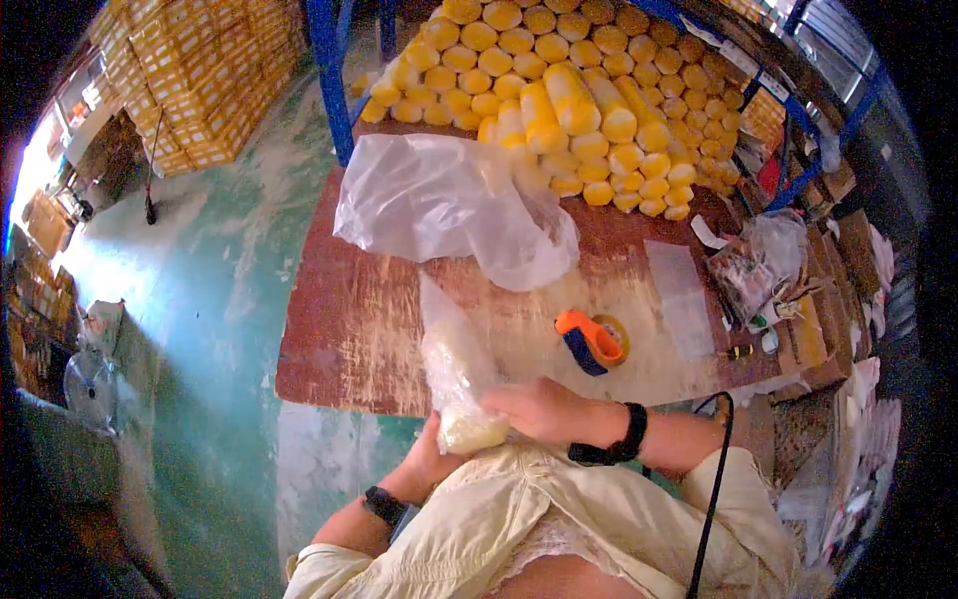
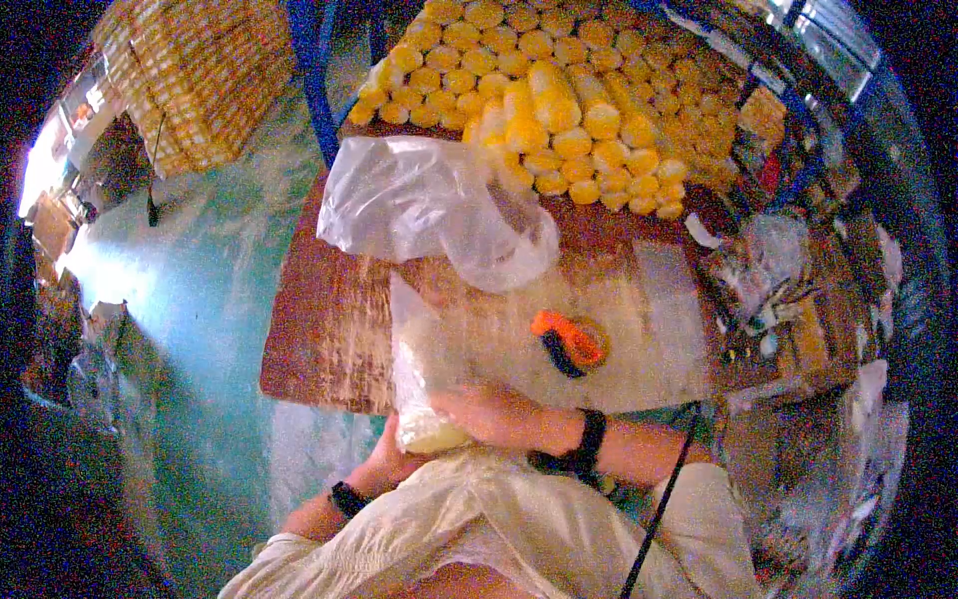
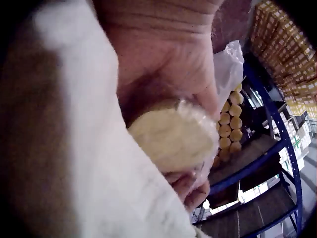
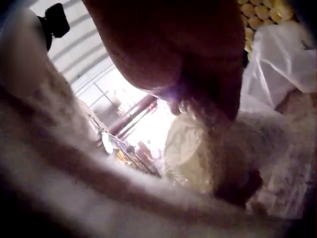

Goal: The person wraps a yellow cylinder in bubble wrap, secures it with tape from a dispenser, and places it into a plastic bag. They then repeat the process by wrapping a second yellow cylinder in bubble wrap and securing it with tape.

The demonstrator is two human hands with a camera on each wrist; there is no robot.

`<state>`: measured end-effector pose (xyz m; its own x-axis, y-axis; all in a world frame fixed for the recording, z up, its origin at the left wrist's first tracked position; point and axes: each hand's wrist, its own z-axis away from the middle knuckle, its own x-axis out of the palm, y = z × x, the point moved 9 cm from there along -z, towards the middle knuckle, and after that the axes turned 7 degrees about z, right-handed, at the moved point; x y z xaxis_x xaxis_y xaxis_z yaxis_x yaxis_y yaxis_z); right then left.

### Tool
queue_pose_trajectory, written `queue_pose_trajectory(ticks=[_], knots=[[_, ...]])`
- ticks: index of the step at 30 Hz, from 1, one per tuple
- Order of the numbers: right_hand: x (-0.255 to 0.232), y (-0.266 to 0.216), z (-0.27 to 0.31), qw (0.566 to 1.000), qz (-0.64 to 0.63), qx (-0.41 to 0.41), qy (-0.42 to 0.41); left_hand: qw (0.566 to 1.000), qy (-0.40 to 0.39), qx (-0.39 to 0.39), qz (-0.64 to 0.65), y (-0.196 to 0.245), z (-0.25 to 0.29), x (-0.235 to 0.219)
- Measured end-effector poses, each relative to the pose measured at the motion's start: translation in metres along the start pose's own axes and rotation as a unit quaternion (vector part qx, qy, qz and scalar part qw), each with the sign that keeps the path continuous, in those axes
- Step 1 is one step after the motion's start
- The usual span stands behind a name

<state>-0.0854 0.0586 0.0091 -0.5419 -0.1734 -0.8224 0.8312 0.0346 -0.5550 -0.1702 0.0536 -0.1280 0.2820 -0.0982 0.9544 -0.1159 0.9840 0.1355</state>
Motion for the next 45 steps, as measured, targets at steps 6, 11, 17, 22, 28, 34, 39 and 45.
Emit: queue_pose_trajectory(ticks=[6, 11, 17, 22, 28, 34, 39, 45], knots=[[-0.005, 0.05, -0.01, 0.964, -0.178, 0.15, 0.131, 0.938, 0.066, 0.117, -0.319, 0.058, -0.028, -0.014], [0.029, 0.143, 0.024, 0.847, -0.376, 0.28, 0.249, 0.813, 0.034, 0.234, -0.532, 0.063, -0.048, 0.009], [0.067, 0.213, 0.098, 0.853, -0.289, 0.373, 0.224, 0.728, -0.111, 0.051, -0.675, 0.06, -0.059, 0.031], [-0.002, 0.19, 0.102, 0.915, -0.042, 0.288, 0.278, 0.407, -0.088, 0.292, -0.861, 0.131, -0.092, 0.087], [-0.02, 0.131, 0.043, 0.954, 0.054, 0.234, 0.179, 0.119, -0.197, 0.089, -0.969, 0.099, -0.147, 0.105], [0.037, 0.145, 0.038, 0.962, 0.144, 0.231, 0.017, 0.058, -0.183, 0.012, -0.981, 0.099, -0.152, 0.052], [0.006, 0.181, 0.049, 0.973, 0.067, 0.194, 0.108, 0.052, -0.143, -0.035, -0.988, 0.126, -0.115, 0.09], [-0.045, 0.126, 0.015, 0.969, 0.179, 0.103, 0.134, 0.183, -0.133, 0.2, -0.953, 0.147, -0.129, 0.081]])
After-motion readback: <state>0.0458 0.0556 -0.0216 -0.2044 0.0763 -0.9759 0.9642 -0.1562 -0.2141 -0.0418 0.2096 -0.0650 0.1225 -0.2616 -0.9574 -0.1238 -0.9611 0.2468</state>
